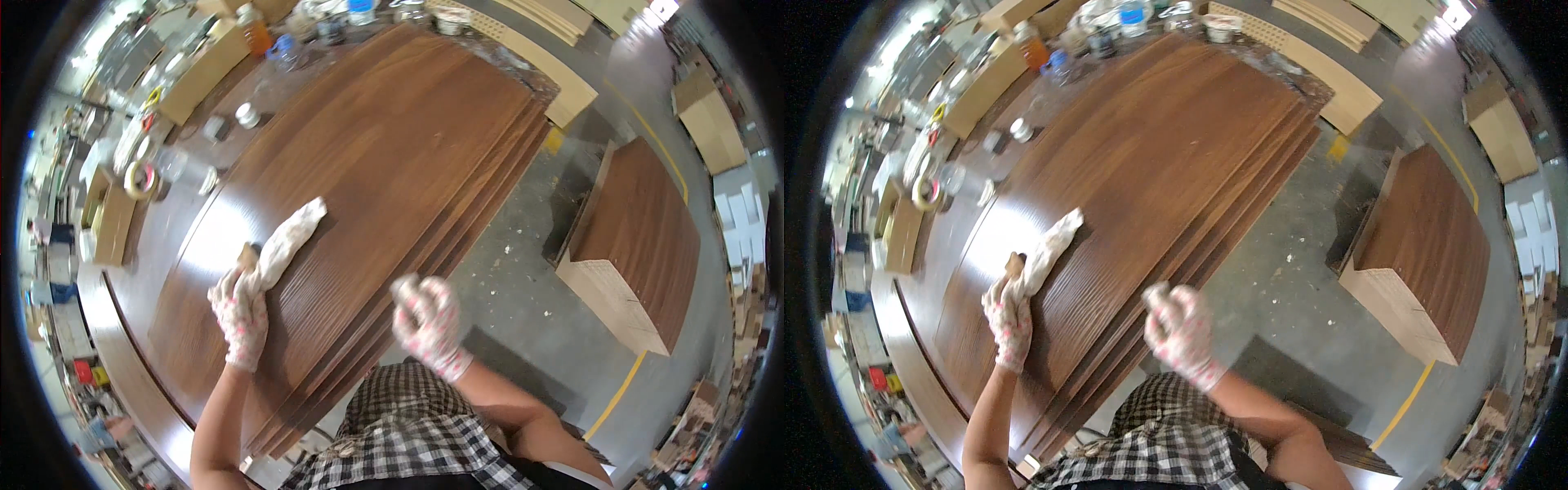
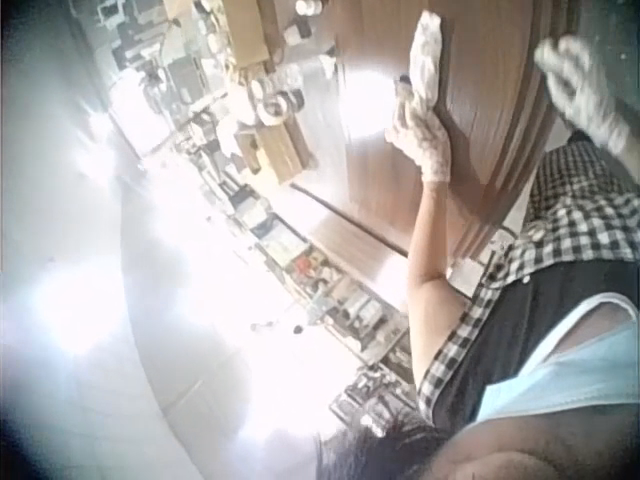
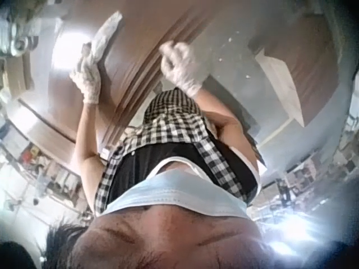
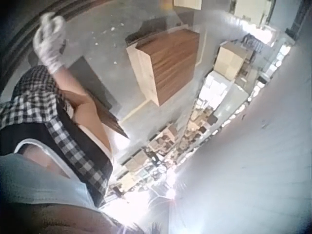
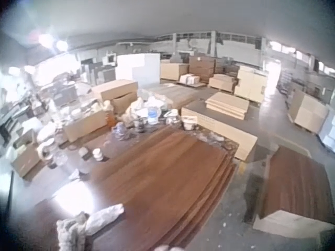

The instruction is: The person wipes a wooden panel with a cloth, touches a bottle, uses a small tool to scrape the edges, and then lifts the panel to place it on a stack of wooden panels.

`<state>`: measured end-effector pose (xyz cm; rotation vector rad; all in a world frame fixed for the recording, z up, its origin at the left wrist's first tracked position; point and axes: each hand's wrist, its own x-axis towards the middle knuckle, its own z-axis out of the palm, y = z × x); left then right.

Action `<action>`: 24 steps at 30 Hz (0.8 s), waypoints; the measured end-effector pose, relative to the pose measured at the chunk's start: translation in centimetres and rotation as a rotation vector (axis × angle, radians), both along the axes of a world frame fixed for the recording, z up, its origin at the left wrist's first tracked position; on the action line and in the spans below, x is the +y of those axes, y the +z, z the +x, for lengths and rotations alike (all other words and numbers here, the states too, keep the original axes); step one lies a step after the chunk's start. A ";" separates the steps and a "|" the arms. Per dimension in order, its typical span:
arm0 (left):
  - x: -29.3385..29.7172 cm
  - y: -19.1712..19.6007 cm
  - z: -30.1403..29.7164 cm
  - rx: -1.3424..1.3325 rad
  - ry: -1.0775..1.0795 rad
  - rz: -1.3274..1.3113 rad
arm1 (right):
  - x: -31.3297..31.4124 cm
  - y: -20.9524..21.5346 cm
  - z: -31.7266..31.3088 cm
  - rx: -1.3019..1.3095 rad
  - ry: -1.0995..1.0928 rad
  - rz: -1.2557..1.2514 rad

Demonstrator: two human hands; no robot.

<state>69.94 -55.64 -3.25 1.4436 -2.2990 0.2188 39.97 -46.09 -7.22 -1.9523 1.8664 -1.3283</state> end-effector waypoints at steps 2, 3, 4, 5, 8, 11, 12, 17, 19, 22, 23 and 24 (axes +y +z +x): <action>-0.3 0.2 -0.7 0.040 -0.015 0.009 | 4.2 -0.1 5.5 -0.043 0.133 0.024; -0.1 0.3 -0.8 0.086 0.001 0.019 | 5.0 0.4 6.4 -0.049 0.319 0.084; 0.0 0.2 -0.8 0.134 0.010 0.031 | 5.7 0.9 7.1 -0.053 0.496 0.148; 0.0 -0.1 -0.3 0.143 -0.022 0.028 | 5.5 1.3 7.4 -0.015 0.294 -0.038; 2.4 0.2 3.6 0.090 -0.014 0.048 | 2.6 2.2 4.9 0.121 0.037 -0.003; 6.6 0.7 9.3 0.058 0.051 0.079 | 3.5 0.5 5.4 0.129 0.015 -0.080; 8.2 0.5 11.9 0.051 0.099 0.107 | 4.5 0.3 6.5 0.154 0.055 -0.074; 14.3 0.3 20.6 0.074 0.136 0.004 | 10.3 0.2 15.9 0.073 0.343 -0.054; 15.3 0.0 20.8 0.235 0.172 0.070 | 12.2 0.8 19.2 0.072 0.465 -0.044; 15.0 -2.1 20.5 0.439 0.222 0.031 | 14.5 1.3 24.3 0.221 0.603 -0.134; 14.9 -2.3 20.0 0.392 0.274 0.038 | 15.3 1.2 25.9 0.294 0.647 -0.125; 14.6 -2.4 19.6 0.369 0.283 0.036 | 16.1 0.8 27.3 0.363 0.681 -0.084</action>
